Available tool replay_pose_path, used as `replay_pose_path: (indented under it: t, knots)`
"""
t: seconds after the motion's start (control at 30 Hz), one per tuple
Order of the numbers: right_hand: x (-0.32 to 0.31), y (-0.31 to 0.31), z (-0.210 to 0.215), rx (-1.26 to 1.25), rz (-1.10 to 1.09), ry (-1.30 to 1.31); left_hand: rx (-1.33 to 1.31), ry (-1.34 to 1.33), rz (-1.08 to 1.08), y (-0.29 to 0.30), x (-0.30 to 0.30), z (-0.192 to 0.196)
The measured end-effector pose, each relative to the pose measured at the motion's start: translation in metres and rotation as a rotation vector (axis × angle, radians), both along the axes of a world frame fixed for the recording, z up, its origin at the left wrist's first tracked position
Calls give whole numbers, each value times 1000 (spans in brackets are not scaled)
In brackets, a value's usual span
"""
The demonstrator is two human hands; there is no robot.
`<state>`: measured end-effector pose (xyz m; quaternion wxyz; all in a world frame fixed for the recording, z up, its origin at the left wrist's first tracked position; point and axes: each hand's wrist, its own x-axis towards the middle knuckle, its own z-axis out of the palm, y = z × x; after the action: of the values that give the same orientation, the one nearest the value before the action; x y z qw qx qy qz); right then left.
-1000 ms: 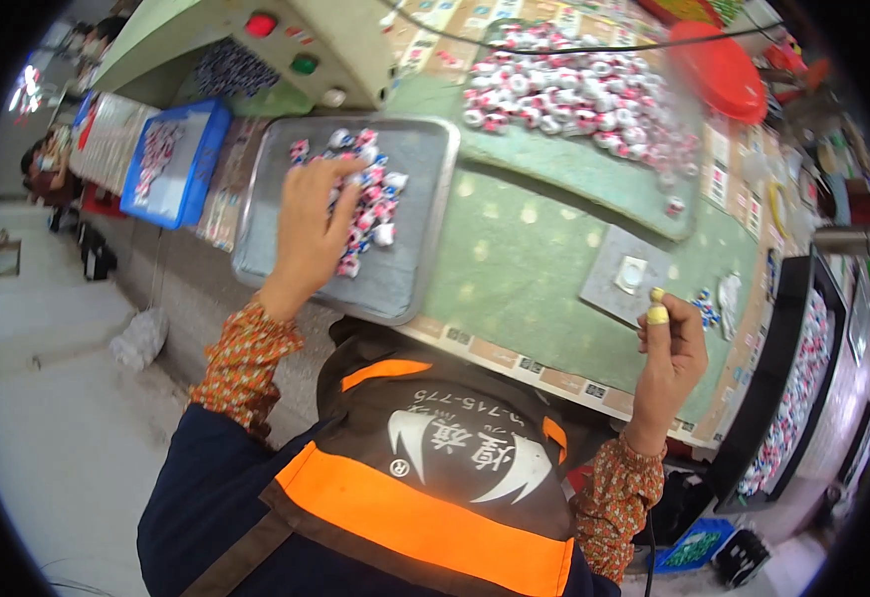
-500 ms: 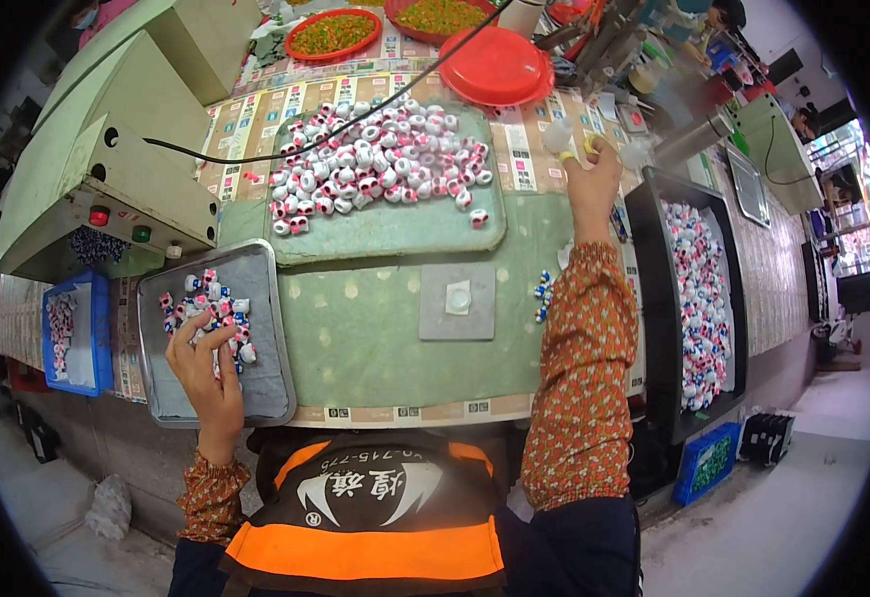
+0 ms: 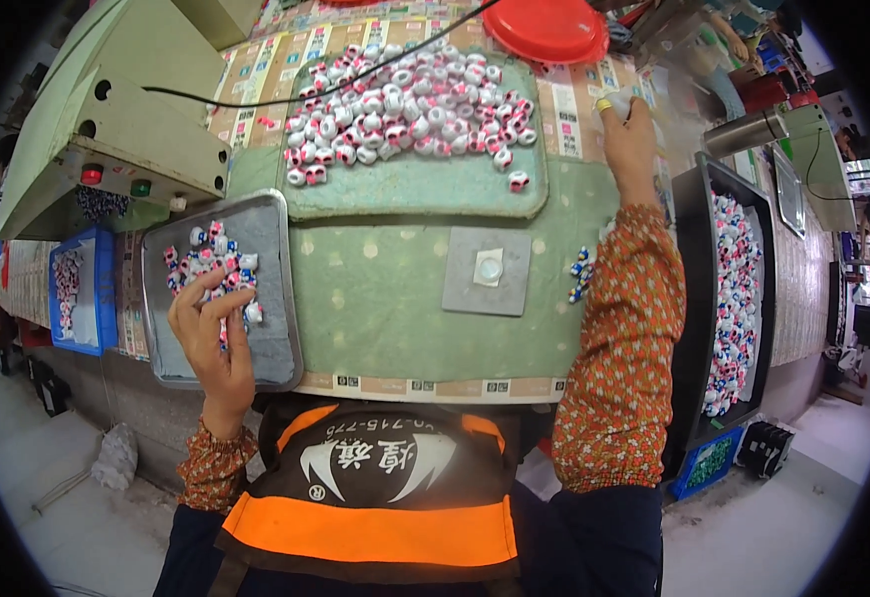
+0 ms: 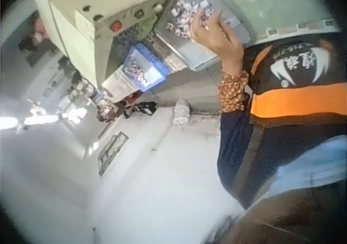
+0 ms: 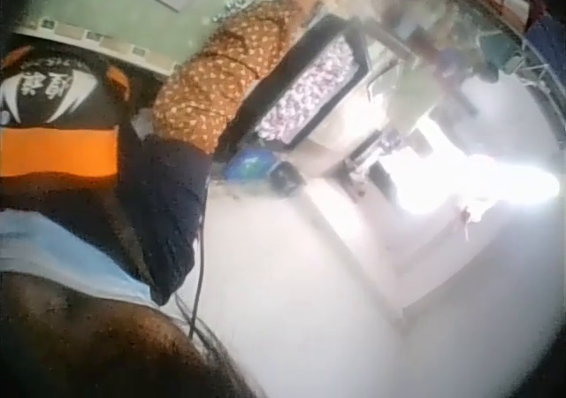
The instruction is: The person assembles figurines by taking components from trays, dipping pieces into adhesive, joining the parts together by hand, and placing the assembled figurines onto a tray.
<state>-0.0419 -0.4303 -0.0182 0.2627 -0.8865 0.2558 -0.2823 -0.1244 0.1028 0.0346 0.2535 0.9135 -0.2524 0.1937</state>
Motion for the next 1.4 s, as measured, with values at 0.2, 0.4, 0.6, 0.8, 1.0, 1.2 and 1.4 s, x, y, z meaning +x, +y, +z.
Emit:
replay_pose_path:
  t: [0.2, 0.4, 0.6, 0.8, 1.0, 1.2, 1.4]
  knots:
    - [-106, 101, 48, 108, 391, 152, -29, 8, -66, -8, 2, -1]
    - [-175, 153, 54, -235, 581, 295, -34, 6, -128, -13, -3, -2]
    - [-186, 161, 48, -483, 560, 454, -66, 19, -131, -11, -10, -2]
    - [-183, 161, 46, -604, 564, 464, -64, 42, -105, -6, -14, -1]
    - [-183, 161, 43, -699, 560, 453, -51, 48, -89, -5, -16, -3]
    - [-184, 163, 44, -660, 551, 467, -66, 46, -118, -10, -14, -3]
    - [-185, 160, 50, -517, 571, 420, -61, 40, -133, -11, -12, -6]
